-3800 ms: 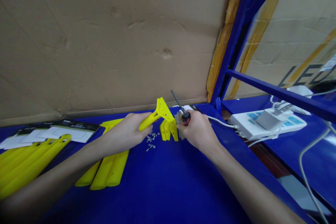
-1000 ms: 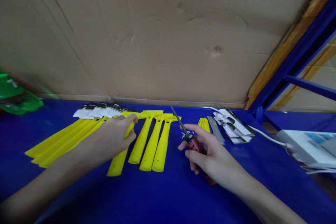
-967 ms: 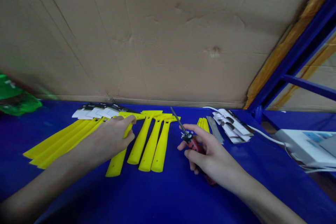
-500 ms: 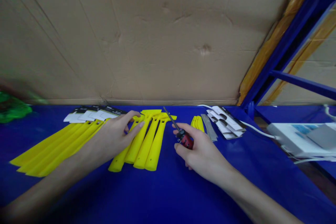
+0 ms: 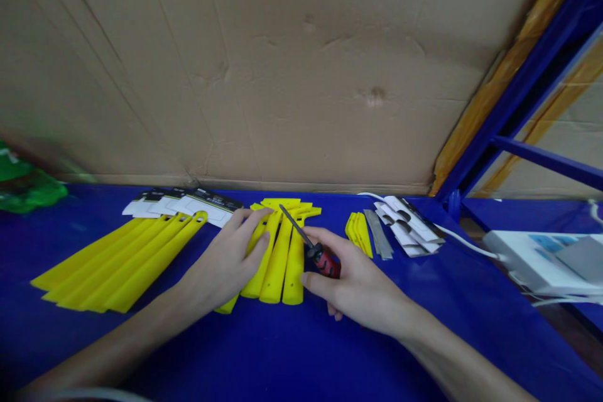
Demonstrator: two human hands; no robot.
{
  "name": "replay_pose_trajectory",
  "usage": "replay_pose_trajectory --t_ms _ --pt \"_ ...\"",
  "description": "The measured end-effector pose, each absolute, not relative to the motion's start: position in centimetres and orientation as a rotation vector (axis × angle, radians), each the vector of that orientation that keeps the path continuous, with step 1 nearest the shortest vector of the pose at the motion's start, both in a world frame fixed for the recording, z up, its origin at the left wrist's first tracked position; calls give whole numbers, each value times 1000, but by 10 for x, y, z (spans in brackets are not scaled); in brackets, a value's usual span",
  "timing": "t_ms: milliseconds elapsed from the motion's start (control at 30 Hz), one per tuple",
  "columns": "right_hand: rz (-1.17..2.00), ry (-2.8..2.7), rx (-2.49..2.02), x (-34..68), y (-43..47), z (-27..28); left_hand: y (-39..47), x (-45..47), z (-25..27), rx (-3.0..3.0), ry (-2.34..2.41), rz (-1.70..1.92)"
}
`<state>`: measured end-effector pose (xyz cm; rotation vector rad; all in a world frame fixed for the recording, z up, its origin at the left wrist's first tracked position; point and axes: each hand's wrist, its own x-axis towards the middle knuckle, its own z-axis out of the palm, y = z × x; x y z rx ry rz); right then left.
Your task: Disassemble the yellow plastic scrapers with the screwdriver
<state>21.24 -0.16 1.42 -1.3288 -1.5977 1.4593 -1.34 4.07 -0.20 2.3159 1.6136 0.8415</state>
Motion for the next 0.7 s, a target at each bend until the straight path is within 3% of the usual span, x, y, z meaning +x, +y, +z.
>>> replay_pose_trajectory --t_ms 333,467,700 --pt "1432 -1577 -1412 215 -8 24 46 -25 16 2341 1499 969" --pt "1412 -1539 -1438 217 -9 24 33 -29 31 2429 1573 662" --pt "1474 -1467 -1276 211 -12 26 25 -41 41 2659 2191 -82"
